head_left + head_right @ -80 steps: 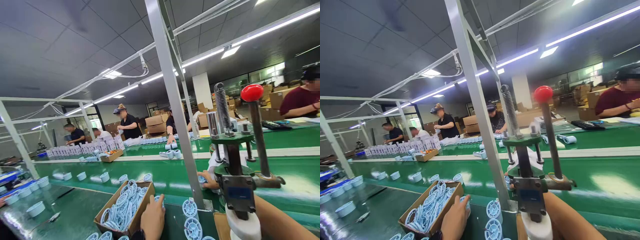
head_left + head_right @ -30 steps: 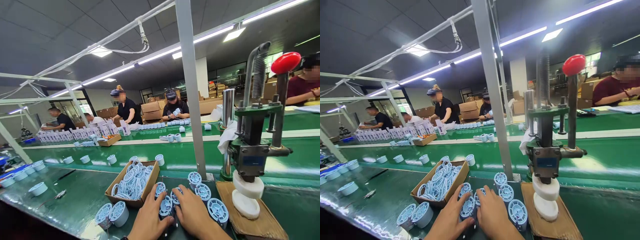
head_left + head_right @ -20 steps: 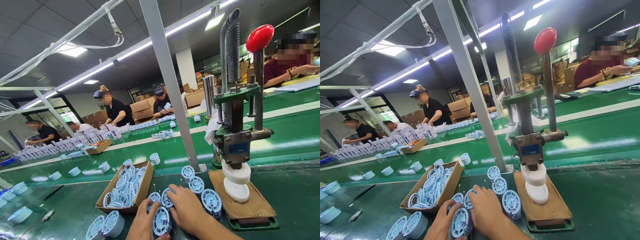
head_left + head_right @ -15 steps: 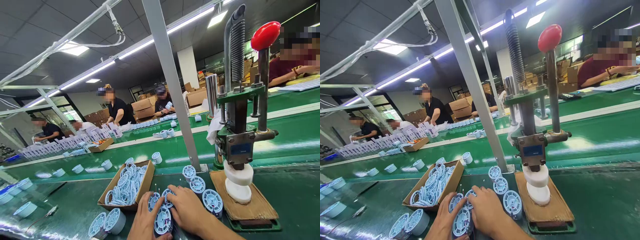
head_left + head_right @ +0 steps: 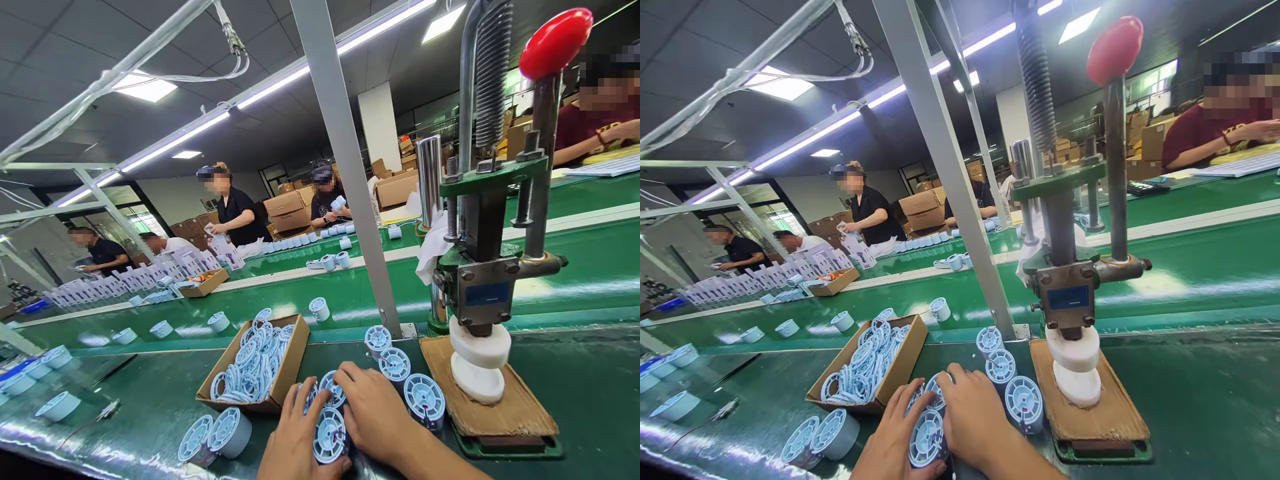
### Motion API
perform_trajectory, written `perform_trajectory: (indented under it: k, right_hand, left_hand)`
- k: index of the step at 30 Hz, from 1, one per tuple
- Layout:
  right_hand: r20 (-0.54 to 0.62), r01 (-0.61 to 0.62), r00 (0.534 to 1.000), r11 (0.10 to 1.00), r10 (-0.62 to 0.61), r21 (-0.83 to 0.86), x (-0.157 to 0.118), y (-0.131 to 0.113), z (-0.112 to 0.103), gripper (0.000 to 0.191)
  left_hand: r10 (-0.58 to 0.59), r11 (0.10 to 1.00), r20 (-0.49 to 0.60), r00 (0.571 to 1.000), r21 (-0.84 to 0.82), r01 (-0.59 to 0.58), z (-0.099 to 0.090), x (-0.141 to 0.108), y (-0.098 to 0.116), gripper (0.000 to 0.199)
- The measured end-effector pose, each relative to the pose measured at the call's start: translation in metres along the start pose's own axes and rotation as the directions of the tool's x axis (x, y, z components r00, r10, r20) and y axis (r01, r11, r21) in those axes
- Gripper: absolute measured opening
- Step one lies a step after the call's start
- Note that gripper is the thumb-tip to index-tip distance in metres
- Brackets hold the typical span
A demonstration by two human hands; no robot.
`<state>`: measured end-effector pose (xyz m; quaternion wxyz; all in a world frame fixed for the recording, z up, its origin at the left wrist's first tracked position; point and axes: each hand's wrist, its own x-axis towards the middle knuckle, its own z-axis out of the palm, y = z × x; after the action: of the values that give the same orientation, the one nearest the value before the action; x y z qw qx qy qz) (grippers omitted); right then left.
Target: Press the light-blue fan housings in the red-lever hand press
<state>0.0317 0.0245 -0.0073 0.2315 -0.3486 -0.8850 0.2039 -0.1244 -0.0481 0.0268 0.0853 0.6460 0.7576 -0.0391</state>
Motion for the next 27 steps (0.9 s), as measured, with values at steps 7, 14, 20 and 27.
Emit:
perform_trajectory:
  k: [7, 14, 20, 27]
  right_hand:
    - [-0.003, -0.023, 1.000, 0.999, 0.024, 0.038, 0.003, -0.001, 0.007, 0.031]
    - [0.017, -0.026, 1.000, 0.999, 0.025, 0.044, 0.002, 0.000, 0.011, 0.036]
    - [0.002, -0.019, 1.000, 1.000, 0.018, 0.021, 0.000, 0.001, 0.013, 0.040]
    - [0.008, 0.001, 1.000, 1.000, 0.000, -0.020, -0.002, 0.000, 0.014, 0.041]
  left_hand:
    - [-0.033, 0.999, 0.060, 0.998, 0.000, 0.033, -0.003, 0.000, 0.001, 0.082]
    - [-0.032, 0.999, 0.065, 0.997, -0.026, 0.034, -0.001, -0.002, -0.001, 0.086]
    - [-0.036, 0.998, 0.021, 0.999, -0.044, 0.037, -0.004, -0.006, 0.004, 0.086]
    - [-0.010, 0.996, 0.008, 1.000, -0.091, 0.011, -0.002, -0.010, 0.005, 0.097]
